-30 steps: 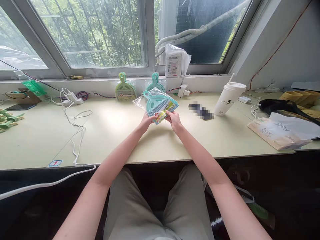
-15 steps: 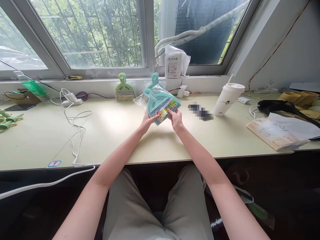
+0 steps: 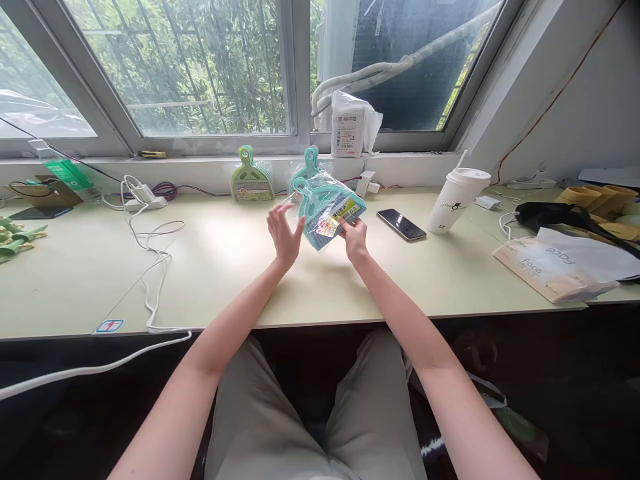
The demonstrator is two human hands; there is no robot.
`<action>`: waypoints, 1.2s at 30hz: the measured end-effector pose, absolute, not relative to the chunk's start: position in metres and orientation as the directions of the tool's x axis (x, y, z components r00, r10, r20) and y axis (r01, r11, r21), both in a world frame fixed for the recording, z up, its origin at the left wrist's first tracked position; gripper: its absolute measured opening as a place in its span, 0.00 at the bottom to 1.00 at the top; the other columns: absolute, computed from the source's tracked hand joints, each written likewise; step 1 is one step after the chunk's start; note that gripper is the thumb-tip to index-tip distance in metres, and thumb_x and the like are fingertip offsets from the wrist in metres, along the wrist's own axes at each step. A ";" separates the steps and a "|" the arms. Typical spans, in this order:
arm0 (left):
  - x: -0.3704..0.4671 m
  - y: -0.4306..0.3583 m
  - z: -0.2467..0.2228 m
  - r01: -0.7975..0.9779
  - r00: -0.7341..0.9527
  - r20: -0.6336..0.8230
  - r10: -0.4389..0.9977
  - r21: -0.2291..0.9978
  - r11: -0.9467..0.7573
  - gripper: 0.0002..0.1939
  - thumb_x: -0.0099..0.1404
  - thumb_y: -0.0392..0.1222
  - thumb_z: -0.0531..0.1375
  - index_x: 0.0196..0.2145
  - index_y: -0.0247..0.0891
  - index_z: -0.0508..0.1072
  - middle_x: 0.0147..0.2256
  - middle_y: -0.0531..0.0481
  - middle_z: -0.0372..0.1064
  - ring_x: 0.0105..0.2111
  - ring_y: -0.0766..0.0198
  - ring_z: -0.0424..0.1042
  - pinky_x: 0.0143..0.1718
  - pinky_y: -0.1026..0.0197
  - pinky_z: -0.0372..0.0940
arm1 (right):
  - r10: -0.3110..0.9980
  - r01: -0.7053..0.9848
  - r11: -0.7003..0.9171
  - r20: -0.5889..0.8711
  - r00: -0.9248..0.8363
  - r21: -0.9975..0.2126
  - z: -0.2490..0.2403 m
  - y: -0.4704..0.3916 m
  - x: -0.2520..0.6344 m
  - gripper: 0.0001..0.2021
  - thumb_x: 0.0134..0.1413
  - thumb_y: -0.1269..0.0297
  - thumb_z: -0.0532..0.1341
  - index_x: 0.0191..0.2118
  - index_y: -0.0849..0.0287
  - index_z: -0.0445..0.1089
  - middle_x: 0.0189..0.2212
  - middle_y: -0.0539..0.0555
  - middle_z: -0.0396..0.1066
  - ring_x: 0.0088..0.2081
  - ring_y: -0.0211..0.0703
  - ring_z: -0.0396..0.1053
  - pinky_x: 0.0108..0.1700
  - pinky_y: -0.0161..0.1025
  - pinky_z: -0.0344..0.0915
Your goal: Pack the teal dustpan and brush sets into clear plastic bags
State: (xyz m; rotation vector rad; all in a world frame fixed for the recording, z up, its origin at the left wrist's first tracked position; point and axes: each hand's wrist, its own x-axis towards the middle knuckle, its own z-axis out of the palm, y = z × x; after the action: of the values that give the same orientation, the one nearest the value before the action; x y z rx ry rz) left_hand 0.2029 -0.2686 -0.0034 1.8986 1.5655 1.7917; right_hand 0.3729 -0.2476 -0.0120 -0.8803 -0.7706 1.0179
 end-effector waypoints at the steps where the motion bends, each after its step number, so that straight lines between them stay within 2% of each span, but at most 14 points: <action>1: 0.202 -0.271 0.000 0.681 -0.154 0.720 0.676 0.573 -0.456 0.21 0.67 0.58 0.56 0.51 0.44 0.68 0.56 0.40 0.63 0.60 0.48 0.60 0.59 0.45 0.55 | 0.935 -0.360 0.261 0.142 0.324 -0.896 -0.013 -0.248 0.372 0.14 0.44 0.64 0.71 0.37 0.60 0.69 0.36 0.54 0.77 0.40 0.44 0.76 0.43 0.43 0.76; 3: 0.202 -0.276 0.005 0.790 -0.024 0.731 0.682 0.432 -0.434 0.18 0.68 0.58 0.55 0.45 0.43 0.70 0.49 0.41 0.67 0.55 0.47 0.63 0.55 0.46 0.57 | 0.943 -0.316 0.254 0.162 0.291 -0.914 -0.014 -0.249 0.368 0.15 0.44 0.62 0.71 0.36 0.59 0.70 0.35 0.53 0.77 0.38 0.43 0.76 0.42 0.43 0.76; 4: 0.202 -0.277 0.007 0.816 0.021 0.722 0.692 0.387 -0.429 0.17 0.67 0.57 0.56 0.45 0.43 0.70 0.47 0.41 0.68 0.54 0.46 0.64 0.54 0.47 0.58 | 0.947 -0.292 0.249 0.169 0.272 -0.923 -0.015 -0.249 0.366 0.15 0.43 0.61 0.72 0.35 0.60 0.70 0.34 0.53 0.77 0.37 0.43 0.76 0.41 0.43 0.76; 8: 0.207 -0.280 0.007 0.843 0.106 0.673 0.732 0.330 -0.425 0.19 0.66 0.47 0.58 0.53 0.42 0.65 0.47 0.39 0.67 0.52 0.45 0.64 0.51 0.47 0.59 | 0.956 -0.212 0.236 0.187 0.224 -0.948 -0.018 -0.252 0.357 0.16 0.41 0.59 0.73 0.35 0.59 0.71 0.32 0.52 0.77 0.35 0.42 0.75 0.39 0.41 0.75; 12: 0.212 -0.279 0.000 0.791 0.122 0.638 0.760 0.400 -0.462 0.20 0.66 0.38 0.54 0.56 0.42 0.65 0.51 0.37 0.64 0.54 0.43 0.61 0.53 0.44 0.59 | 0.955 -0.186 0.241 0.199 0.219 -0.953 -0.020 -0.255 0.353 0.16 0.39 0.58 0.73 0.33 0.59 0.72 0.31 0.51 0.77 0.34 0.42 0.75 0.37 0.40 0.75; 17: 0.215 -0.277 -0.006 0.648 0.168 0.632 0.757 0.507 -0.568 0.21 0.66 0.41 0.56 0.57 0.43 0.66 0.59 0.36 0.57 0.60 0.41 0.56 0.56 0.45 0.60 | 0.953 -0.205 0.242 0.194 0.231 -0.948 -0.021 -0.256 0.353 0.16 0.39 0.60 0.73 0.34 0.59 0.72 0.30 0.50 0.77 0.35 0.41 0.75 0.39 0.40 0.75; 22: 0.213 -0.275 -0.008 0.606 0.223 0.579 0.784 0.548 -0.577 0.21 0.67 0.41 0.54 0.57 0.43 0.67 0.56 0.37 0.62 0.57 0.46 0.61 0.56 0.48 0.62 | 0.945 -0.271 0.245 0.167 0.281 -0.931 -0.022 -0.254 0.355 0.14 0.41 0.62 0.72 0.33 0.60 0.71 0.31 0.50 0.76 0.34 0.39 0.74 0.40 0.41 0.75; 29: 0.215 -0.281 -0.003 0.439 0.346 0.589 0.730 0.586 -0.681 0.18 0.67 0.45 0.55 0.53 0.46 0.74 0.57 0.38 0.64 0.61 0.44 0.59 0.64 0.39 0.51 | 0.938 -0.376 0.253 0.131 0.321 -0.891 -0.016 -0.260 0.358 0.11 0.45 0.64 0.69 0.35 0.60 0.70 0.33 0.51 0.76 0.36 0.40 0.75 0.41 0.39 0.74; 36: 0.219 -0.294 0.003 0.261 0.412 0.569 0.711 0.674 -0.691 0.18 0.63 0.44 0.61 0.52 0.45 0.73 0.60 0.41 0.64 0.65 0.47 0.56 0.67 0.43 0.47 | 0.931 -0.478 0.271 0.101 0.352 -0.835 -0.009 -0.261 0.362 0.10 0.46 0.67 0.68 0.38 0.59 0.71 0.39 0.53 0.77 0.43 0.42 0.76 0.46 0.39 0.74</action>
State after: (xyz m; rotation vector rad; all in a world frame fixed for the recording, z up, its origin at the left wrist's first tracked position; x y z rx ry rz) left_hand 0.2187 -0.2942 0.0034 2.1836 0.8254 1.2231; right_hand 0.3623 -0.2611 -0.0089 -0.8076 -0.6763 1.0521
